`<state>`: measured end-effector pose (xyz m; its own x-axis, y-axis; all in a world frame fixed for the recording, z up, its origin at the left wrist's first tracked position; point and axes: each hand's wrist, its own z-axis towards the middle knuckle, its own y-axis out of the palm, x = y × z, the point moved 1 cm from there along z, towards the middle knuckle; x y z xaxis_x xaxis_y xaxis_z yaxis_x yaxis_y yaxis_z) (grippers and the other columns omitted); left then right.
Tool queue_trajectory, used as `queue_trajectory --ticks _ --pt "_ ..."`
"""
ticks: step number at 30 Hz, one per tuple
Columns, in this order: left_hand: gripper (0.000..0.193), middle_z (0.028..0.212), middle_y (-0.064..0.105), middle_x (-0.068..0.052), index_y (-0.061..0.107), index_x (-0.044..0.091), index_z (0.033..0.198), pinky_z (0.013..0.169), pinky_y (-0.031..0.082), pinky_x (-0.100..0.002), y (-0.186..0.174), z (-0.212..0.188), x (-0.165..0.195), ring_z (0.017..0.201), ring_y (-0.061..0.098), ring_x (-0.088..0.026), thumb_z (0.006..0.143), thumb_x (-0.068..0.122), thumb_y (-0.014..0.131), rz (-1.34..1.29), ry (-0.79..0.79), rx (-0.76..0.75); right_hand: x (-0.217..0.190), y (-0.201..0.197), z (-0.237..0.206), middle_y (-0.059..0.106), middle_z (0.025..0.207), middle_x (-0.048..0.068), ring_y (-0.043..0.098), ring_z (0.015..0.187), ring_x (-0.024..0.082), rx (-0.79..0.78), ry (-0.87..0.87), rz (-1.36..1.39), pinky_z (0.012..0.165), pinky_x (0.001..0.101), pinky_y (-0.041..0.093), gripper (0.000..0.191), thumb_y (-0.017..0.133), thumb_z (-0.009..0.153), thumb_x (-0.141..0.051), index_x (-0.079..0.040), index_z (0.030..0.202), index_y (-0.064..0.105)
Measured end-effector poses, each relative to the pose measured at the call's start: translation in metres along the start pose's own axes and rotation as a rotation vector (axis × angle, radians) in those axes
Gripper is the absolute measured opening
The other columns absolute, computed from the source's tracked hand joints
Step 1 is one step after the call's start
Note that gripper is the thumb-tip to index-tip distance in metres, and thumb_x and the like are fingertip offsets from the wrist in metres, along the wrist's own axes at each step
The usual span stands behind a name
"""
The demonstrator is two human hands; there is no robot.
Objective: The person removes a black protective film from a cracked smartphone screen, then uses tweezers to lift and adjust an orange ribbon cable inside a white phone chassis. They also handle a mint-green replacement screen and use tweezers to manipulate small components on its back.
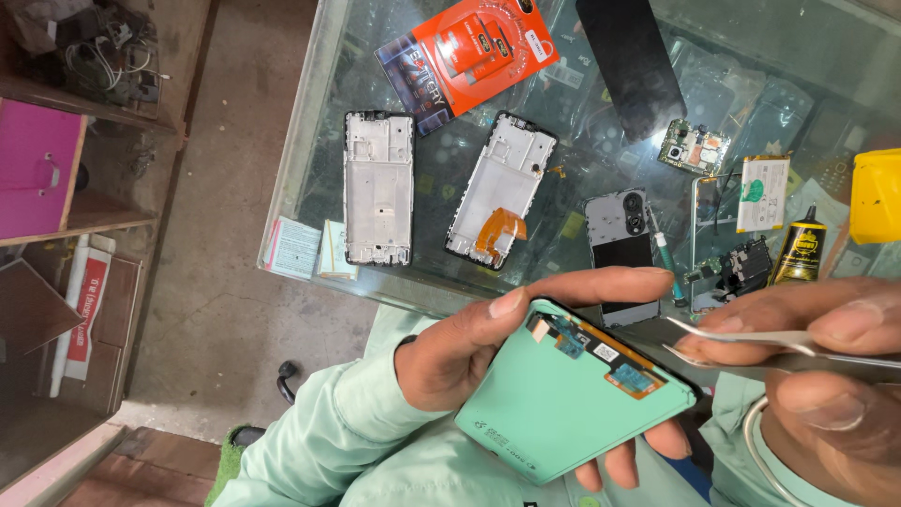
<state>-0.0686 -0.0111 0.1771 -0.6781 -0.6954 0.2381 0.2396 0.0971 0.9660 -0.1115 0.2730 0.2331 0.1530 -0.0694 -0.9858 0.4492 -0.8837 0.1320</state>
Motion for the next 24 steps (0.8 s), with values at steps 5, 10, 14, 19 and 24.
queue_trajectory --ticks 5,10,14,19,24 --pt "0.075 0.137 0.049 -0.043 0.018 0.012 0.17 0.092 0.056 -0.056 -0.006 0.003 -0.017 0.106 0.063 -0.045 0.113 0.058 0.031 -0.256 0.073 0.026 0.002 0.004 -0.012 0.072 0.113 0.024 0.076 0.11 0.038 0.113 0.094 0.111 0.096 0.0647 0.059 0.029 0.069 0.105 -0.011 -0.014 0.128 0.054" --pt "0.071 0.134 0.053 -0.039 0.023 0.005 0.166 0.094 0.055 -0.053 -0.013 -0.002 -0.035 0.109 0.065 -0.044 0.122 0.06 0.027 -0.518 0.102 -0.013 0.004 0.011 -0.007 0.071 0.113 0.025 0.076 0.105 0.038 0.164 0.099 0.068 0.094 0.0637 0.06 0.029 0.069 0.101 -0.009 -0.009 0.123 0.052" --pt "0.082 0.136 0.052 -0.04 0.024 0.0 0.164 0.091 0.056 -0.054 -0.018 -0.003 -0.039 0.107 0.064 -0.045 0.114 0.064 0.027 -0.4 0.068 0.029 0.006 0.012 -0.004 0.073 0.111 0.021 0.08 0.091 0.028 0.131 -0.029 -0.195 0.095 0.0526 0.064 0.026 0.069 0.101 -0.009 -0.006 0.123 0.055" --pt "0.081 0.138 0.053 -0.036 0.027 -0.002 0.166 0.094 0.055 -0.052 -0.014 -0.003 -0.034 0.11 0.064 -0.043 0.121 0.065 0.028 -0.456 0.061 -0.022 0.006 0.011 -0.01 0.073 0.104 0.024 0.078 0.094 0.028 0.204 0.077 -0.28 0.1 0.0507 0.065 0.021 0.069 0.097 -0.005 0.005 0.115 0.063" --pt "0.09 0.136 0.049 -0.039 0.025 -0.002 0.163 0.091 0.055 -0.054 -0.004 0.0 -0.024 0.108 0.063 -0.043 0.109 0.069 0.031 -0.187 0.026 0.051 0.008 0.014 -0.016 0.074 0.107 0.026 0.079 0.094 0.028 0.16 0.057 -0.199 0.104 0.0512 0.064 0.019 0.071 0.102 -0.006 0.008 0.114 0.069"
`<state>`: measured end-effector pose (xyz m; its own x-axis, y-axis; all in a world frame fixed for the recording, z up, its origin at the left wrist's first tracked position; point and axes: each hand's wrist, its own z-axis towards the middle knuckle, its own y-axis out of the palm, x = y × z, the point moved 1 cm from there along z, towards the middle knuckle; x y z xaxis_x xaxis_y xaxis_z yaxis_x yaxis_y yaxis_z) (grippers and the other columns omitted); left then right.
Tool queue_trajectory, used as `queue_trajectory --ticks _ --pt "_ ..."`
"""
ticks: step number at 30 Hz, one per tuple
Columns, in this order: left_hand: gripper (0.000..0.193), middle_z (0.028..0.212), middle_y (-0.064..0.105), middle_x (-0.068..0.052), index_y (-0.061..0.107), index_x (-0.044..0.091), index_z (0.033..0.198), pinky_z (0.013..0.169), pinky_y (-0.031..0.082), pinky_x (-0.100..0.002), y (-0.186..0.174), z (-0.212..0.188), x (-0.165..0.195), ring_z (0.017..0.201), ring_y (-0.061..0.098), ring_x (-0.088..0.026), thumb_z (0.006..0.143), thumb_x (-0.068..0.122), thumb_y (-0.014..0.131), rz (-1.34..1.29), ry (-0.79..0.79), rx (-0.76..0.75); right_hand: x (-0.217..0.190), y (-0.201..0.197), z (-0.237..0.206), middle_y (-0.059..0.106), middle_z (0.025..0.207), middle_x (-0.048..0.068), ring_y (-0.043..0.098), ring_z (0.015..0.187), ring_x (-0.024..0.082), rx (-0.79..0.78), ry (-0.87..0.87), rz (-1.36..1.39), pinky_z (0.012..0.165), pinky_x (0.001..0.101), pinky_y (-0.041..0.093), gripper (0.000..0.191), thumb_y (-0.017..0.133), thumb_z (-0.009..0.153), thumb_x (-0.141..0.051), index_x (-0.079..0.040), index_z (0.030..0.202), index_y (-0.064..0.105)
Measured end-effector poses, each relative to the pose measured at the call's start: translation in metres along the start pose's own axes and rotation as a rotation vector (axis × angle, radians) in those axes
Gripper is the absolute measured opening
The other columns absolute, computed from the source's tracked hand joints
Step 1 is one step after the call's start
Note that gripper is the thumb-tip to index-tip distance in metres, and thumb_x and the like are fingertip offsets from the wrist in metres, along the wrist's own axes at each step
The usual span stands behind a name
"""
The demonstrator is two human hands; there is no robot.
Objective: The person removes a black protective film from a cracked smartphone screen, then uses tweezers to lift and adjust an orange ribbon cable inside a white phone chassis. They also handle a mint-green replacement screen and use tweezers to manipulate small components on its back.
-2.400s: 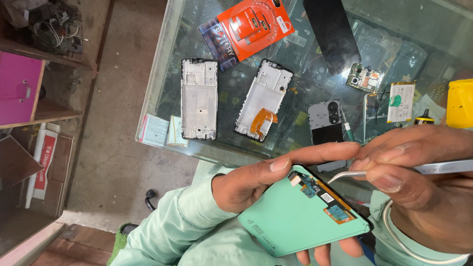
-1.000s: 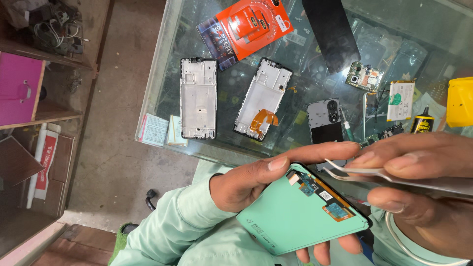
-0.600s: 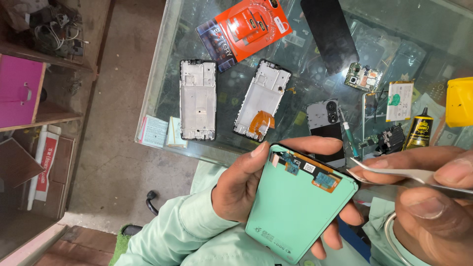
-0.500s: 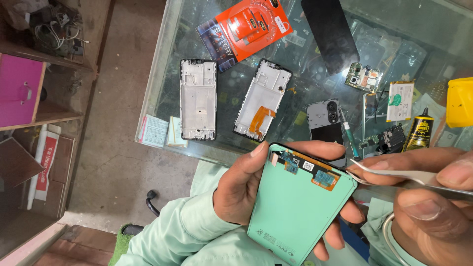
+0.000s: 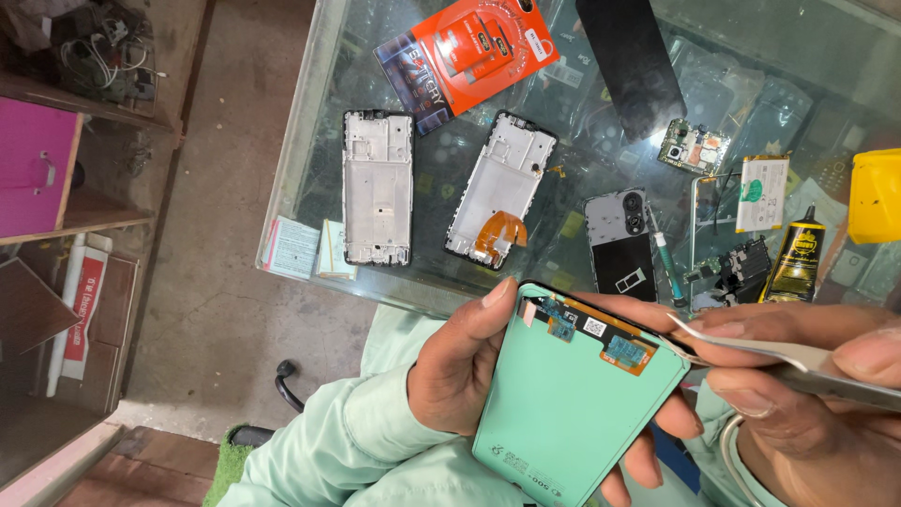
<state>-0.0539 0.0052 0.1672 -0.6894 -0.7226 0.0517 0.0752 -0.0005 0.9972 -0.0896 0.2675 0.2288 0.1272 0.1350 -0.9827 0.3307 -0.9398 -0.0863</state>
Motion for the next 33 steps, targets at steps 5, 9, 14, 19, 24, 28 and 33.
queue_trajectory --ticks 5,9,14,19,24,28,33 --pt "0.091 0.133 0.05 -0.036 0.025 -0.003 0.161 0.091 0.055 -0.053 0.007 0.004 0.002 0.107 0.064 -0.041 0.107 0.07 0.032 -0.024 -0.016 0.009 -0.001 -0.011 -0.001 0.075 0.108 0.028 0.077 0.097 0.033 0.002 0.15 -0.07 0.095 0.0483 0.062 0.027 0.074 0.09 -0.007 0.008 0.113 0.071" --pt "0.093 0.133 0.05 -0.034 0.026 -0.004 0.162 0.094 0.055 -0.051 0.007 0.001 0.003 0.106 0.062 -0.038 0.109 0.072 0.033 0.018 -0.024 -0.009 -0.002 -0.016 -0.005 0.073 0.108 0.028 0.077 0.095 0.034 0.012 0.228 -0.098 0.088 0.0471 0.062 0.028 0.074 0.09 -0.005 0.007 0.116 0.073" --pt "0.095 0.134 0.051 -0.033 0.027 -0.005 0.162 0.092 0.052 -0.047 0.006 -0.002 0.004 0.106 0.061 -0.037 0.11 0.074 0.034 0.033 -0.042 -0.033 0.0 -0.001 -0.013 0.072 0.106 0.024 0.074 0.096 0.029 0.077 0.039 -0.176 0.091 0.0417 0.062 0.019 0.069 0.098 -0.004 0.005 0.115 0.069" --pt "0.093 0.135 0.05 -0.033 0.027 -0.003 0.162 0.094 0.051 -0.047 0.003 -0.004 0.001 0.108 0.061 -0.037 0.11 0.074 0.035 0.004 -0.058 -0.031 -0.006 0.003 -0.002 0.072 0.102 0.027 0.073 0.077 0.028 -0.005 0.1 0.109 0.066 0.0429 0.064 0.025 0.066 0.097 -0.001 0.005 0.121 0.068" --pt "0.091 0.138 0.049 -0.033 0.026 -0.002 0.163 0.096 0.051 -0.047 0.002 -0.003 -0.003 0.11 0.06 -0.037 0.111 0.073 0.036 -0.046 -0.065 -0.044 -0.009 0.005 -0.001 0.067 0.092 0.029 0.068 0.075 0.034 -0.098 0.212 0.377 0.06 0.0527 0.065 0.025 0.068 0.099 0.001 0.01 0.122 0.069" --pt "0.094 0.137 0.048 -0.034 0.025 -0.002 0.163 0.093 0.052 -0.049 0.004 0.001 -0.001 0.108 0.061 -0.038 0.107 0.073 0.035 -0.018 -0.05 -0.029 -0.002 -0.004 -0.015 0.072 0.106 0.026 0.075 0.09 0.032 -0.012 0.049 0.106 0.087 0.0546 0.066 0.02 0.067 0.105 -0.009 0.004 0.12 0.068" --pt "0.095 0.135 0.048 -0.035 0.024 -0.003 0.162 0.094 0.055 -0.05 0.008 0.004 0.001 0.108 0.063 -0.04 0.106 0.073 0.034 0.003 -0.04 -0.011 0.0 -0.019 -0.022 0.074 0.108 0.026 0.077 0.098 0.031 0.052 0.113 -0.195 0.093 0.0504 0.065 0.025 0.069 0.099 -0.013 0.005 0.117 0.068"
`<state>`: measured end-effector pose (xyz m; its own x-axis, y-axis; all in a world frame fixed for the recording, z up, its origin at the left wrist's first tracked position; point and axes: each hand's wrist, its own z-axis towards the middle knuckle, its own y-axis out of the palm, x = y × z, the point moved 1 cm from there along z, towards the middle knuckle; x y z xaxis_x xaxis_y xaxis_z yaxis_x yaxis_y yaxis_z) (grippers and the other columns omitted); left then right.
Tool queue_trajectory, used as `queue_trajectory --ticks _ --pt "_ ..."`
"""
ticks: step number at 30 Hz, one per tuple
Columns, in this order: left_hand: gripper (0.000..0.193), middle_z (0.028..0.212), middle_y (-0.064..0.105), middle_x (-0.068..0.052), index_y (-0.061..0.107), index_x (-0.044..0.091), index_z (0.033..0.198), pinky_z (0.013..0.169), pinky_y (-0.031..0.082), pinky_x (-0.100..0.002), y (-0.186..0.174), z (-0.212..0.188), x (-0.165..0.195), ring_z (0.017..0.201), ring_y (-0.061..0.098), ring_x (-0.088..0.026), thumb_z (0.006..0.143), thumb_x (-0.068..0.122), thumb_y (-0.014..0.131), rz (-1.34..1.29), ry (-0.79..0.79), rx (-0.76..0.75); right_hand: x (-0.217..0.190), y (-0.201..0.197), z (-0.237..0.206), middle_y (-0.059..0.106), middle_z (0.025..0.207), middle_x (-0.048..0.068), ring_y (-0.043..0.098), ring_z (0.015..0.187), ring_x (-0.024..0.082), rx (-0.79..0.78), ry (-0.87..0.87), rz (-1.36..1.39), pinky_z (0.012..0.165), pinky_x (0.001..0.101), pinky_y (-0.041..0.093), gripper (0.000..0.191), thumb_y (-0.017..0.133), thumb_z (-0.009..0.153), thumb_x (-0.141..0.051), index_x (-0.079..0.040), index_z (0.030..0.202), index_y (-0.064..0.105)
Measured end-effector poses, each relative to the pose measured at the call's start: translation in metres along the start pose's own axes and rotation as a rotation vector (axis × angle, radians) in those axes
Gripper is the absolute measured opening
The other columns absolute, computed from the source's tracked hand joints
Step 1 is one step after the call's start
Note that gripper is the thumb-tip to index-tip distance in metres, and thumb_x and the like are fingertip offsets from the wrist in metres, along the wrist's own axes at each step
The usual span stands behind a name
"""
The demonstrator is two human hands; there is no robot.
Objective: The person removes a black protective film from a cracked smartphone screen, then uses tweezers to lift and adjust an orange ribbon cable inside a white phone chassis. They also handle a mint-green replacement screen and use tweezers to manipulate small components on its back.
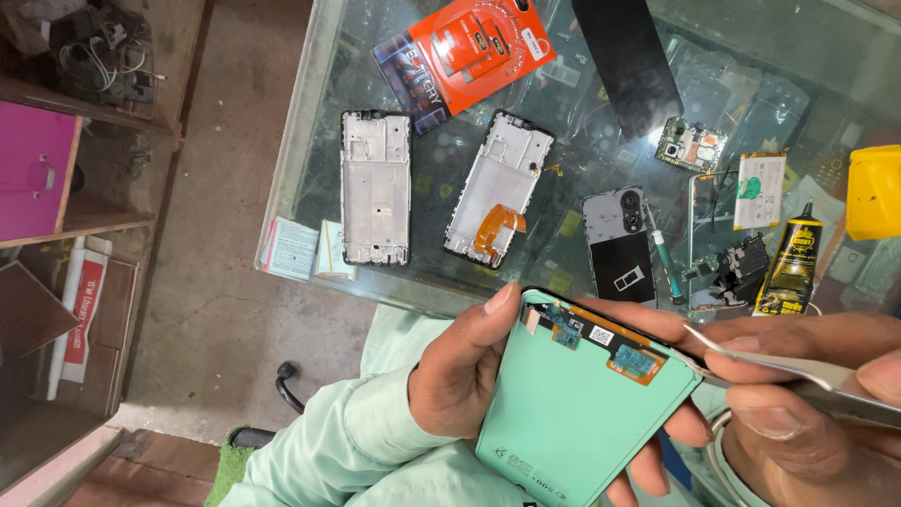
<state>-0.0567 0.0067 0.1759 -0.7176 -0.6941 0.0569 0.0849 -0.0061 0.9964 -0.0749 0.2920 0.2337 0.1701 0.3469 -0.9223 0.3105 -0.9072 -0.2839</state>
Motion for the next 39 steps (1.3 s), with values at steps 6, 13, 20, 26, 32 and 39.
queue_trajectory --ticks 6,13,20,26,32,39 --pt "0.094 0.136 0.048 -0.034 0.025 -0.003 0.163 0.093 0.051 -0.048 0.001 -0.003 0.0 0.107 0.06 -0.038 0.108 0.073 0.034 0.002 -0.002 -0.012 -0.006 -0.011 0.016 0.072 0.113 0.026 0.079 0.098 0.028 -0.14 -0.002 -0.09 0.094 0.0461 0.064 0.031 0.069 0.094 -0.009 0.005 0.122 0.07" --pt "0.095 0.139 0.048 -0.033 0.024 -0.001 0.164 0.096 0.051 -0.049 0.002 -0.003 0.002 0.111 0.06 -0.038 0.107 0.075 0.035 0.018 -0.023 -0.023 0.002 -0.002 0.005 0.073 0.109 0.025 0.077 0.089 0.026 -0.192 -0.022 0.319 0.081 0.0397 0.065 0.034 0.063 0.098 -0.006 -0.001 0.131 0.064" --pt "0.096 0.142 0.049 -0.035 0.024 0.0 0.163 0.099 0.052 -0.052 0.003 -0.002 0.002 0.114 0.061 -0.04 0.104 0.076 0.035 0.078 -0.026 -0.028 -0.023 0.034 0.0 0.068 0.105 0.022 0.069 0.079 0.021 0.006 -0.126 0.062 0.077 0.0383 0.062 0.026 0.06 0.103 -0.007 0.001 0.127 0.062" --pt "0.095 0.139 0.047 -0.034 0.025 0.0 0.163 0.096 0.05 -0.051 0.0 -0.004 -0.003 0.11 0.058 -0.038 0.107 0.075 0.034 0.043 -0.013 -0.019 -0.036 0.034 0.036 0.065 0.088 0.016 0.069 0.08 0.028 -0.434 0.143 0.675 0.076 0.0481 0.061 0.025 0.058 0.106 -0.006 0.008 0.125 0.062" --pt "0.094 0.14 0.046 -0.034 0.025 0.0 0.163 0.096 0.05 -0.05 -0.001 0.0 -0.004 0.111 0.059 -0.038 0.106 0.074 0.034 -0.004 -0.023 -0.025 -0.013 0.02 0.043 0.065 0.097 0.022 0.069 0.092 0.041 -0.488 0.442 0.684 0.087 0.0583 0.057 0.041 0.053 0.109 -0.019 0.019 0.124 0.058" --pt "0.101 0.142 0.048 -0.038 0.024 0.0 0.168 0.096 0.052 -0.052 0.004 0.001 0.0 0.11 0.061 -0.041 0.102 0.075 0.034 0.032 -0.024 0.025 0.005 -0.002 0.004 0.064 0.101 0.026 0.069 0.094 0.043 -0.157 0.026 0.362 0.087 0.0589 0.058 0.038 0.053 0.109 -0.016 0.017 0.127 0.058"
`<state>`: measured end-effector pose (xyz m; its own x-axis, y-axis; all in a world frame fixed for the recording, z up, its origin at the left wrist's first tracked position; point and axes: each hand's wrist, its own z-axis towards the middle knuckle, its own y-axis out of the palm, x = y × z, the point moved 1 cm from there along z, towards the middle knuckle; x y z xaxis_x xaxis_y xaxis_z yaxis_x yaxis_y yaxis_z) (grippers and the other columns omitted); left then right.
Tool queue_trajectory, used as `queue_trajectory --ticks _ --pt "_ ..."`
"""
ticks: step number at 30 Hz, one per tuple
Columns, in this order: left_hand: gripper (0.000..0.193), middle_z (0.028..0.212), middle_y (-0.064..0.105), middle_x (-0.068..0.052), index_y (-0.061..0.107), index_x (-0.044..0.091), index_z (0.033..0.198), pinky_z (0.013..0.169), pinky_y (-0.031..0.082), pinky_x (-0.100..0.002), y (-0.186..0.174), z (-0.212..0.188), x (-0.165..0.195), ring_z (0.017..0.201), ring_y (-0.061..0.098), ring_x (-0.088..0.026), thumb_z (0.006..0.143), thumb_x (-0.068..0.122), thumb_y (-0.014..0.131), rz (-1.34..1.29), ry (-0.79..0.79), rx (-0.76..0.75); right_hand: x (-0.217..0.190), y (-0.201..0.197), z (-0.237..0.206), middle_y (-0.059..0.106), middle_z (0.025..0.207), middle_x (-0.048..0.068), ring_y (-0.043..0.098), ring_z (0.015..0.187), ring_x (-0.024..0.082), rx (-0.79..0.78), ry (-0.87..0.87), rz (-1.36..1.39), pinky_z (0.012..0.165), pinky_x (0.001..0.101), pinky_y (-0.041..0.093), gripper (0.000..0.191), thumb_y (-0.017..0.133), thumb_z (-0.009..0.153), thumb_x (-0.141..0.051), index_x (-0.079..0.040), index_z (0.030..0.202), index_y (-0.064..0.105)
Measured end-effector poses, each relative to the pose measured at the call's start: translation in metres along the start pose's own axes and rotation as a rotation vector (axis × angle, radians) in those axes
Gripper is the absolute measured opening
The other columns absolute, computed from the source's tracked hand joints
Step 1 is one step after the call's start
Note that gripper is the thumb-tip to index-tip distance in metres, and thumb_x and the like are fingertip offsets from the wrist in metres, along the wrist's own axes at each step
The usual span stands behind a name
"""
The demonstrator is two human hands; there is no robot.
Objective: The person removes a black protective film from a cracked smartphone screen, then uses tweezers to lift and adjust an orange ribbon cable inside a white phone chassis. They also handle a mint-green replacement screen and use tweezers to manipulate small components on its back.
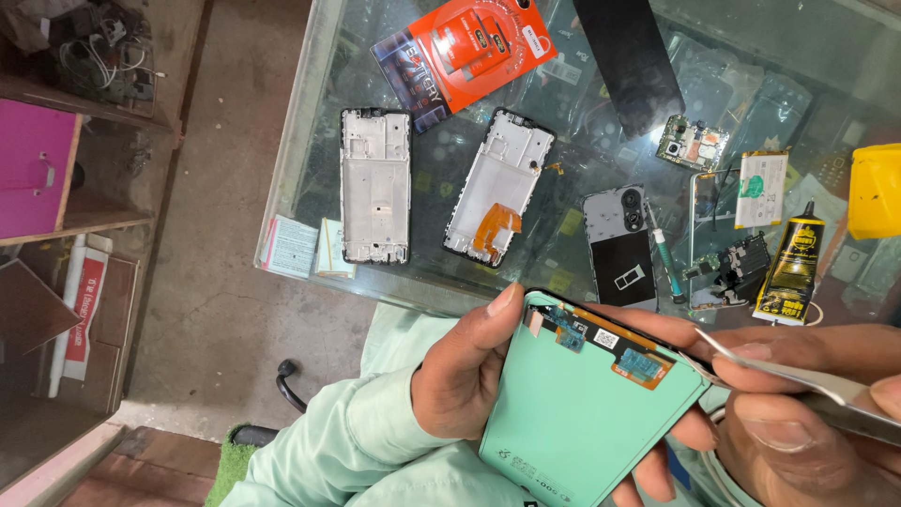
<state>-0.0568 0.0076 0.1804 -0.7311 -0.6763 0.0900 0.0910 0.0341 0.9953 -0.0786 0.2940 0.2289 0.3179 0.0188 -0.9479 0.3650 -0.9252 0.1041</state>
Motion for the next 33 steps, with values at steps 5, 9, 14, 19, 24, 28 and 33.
queue_trajectory --ticks 5,9,14,19,24,28,33 --pt "0.097 0.139 0.047 -0.034 0.023 -0.002 0.164 0.097 0.052 -0.05 -0.002 -0.002 -0.001 0.11 0.061 -0.04 0.106 0.075 0.034 -0.023 0.009 -0.031 -0.001 -0.004 0.001 0.064 0.104 0.028 0.07 0.095 0.044 -0.055 0.023 0.12 0.088 0.0594 0.058 0.036 0.053 0.109 -0.013 0.016 0.129 0.057" --pt "0.096 0.14 0.047 -0.033 0.023 -0.001 0.165 0.097 0.049 -0.049 -0.005 -0.003 -0.004 0.109 0.059 -0.037 0.107 0.074 0.034 -0.05 0.002 -0.045 -0.002 -0.005 0.0 0.063 0.106 0.03 0.07 0.096 0.044 -0.087 0.058 0.161 0.088 0.0598 0.058 0.035 0.053 0.108 -0.012 0.015 0.131 0.057" --pt "0.096 0.139 0.047 -0.033 0.024 -0.001 0.164 0.096 0.05 -0.051 -0.005 -0.003 -0.007 0.109 0.059 -0.037 0.106 0.074 0.035 -0.032 0.012 -0.035 -0.001 -0.009 -0.001 0.063 0.108 0.033 0.07 0.098 0.045 -0.108 0.065 0.195 0.088 0.0602 0.058 0.035 0.052 0.108 -0.009 0.014 0.134 0.057" --pt "0.096 0.139 0.047 -0.034 0.025 -0.001 0.163 0.095 0.05 -0.051 -0.002 -0.002 -0.004 0.109 0.059 -0.037 0.105 0.074 0.035 -0.007 0.017 -0.04 0.0 -0.011 -0.004 0.062 0.111 0.035 0.071 0.099 0.046 -0.126 0.069 0.22 0.089 0.0607 0.058 0.035 0.052 0.108 -0.007 0.012 0.136 0.057" --pt "0.095 0.138 0.047 -0.034 0.026 -0.001 0.161 0.096 0.049 -0.051 0.001 -0.003 0.0 0.11 0.059 -0.037 0.105 0.075 0.035 0.037 0.02 -0.045 0.001 -0.015 -0.002 0.062 0.113 0.038 0.071 0.101 0.047 -0.162 0.096 0.278 0.089 0.0612 0.058 0.035 0.052 0.108 -0.005 0.011 0.138 0.057" --pt "0.095 0.138 0.048 -0.033 0.027 -0.001 0.161 0.096 0.049 -0.05 0.004 -0.005 0.001 0.111 0.06 -0.038 0.105 0.075 0.036 0.041 0.013 -0.03 -0.001 -0.012 -0.001 0.061 0.114 0.04 0.071 0.101 0.049 -0.176 0.14 0.363 0.089 0.0622 0.058 0.036 0.052 0.107 -0.002 0.01 0.141 0.056" --pt "0.095 0.136 0.049 -0.033 0.029 -0.002 0.16 0.096 0.05 -0.049 0.003 -0.005 0.001 0.108 0.059 -0.037 0.106 0.075 0.036 0.051 0.019 -0.039 -0.01 -0.005 -0.002 0.064 0.12 0.037 0.073 0.1 0.042 -0.133 0.077 0.24 0.086 0.0546 0.061 0.037 0.049 0.109 -0.011 0.008 0.138 0.059"
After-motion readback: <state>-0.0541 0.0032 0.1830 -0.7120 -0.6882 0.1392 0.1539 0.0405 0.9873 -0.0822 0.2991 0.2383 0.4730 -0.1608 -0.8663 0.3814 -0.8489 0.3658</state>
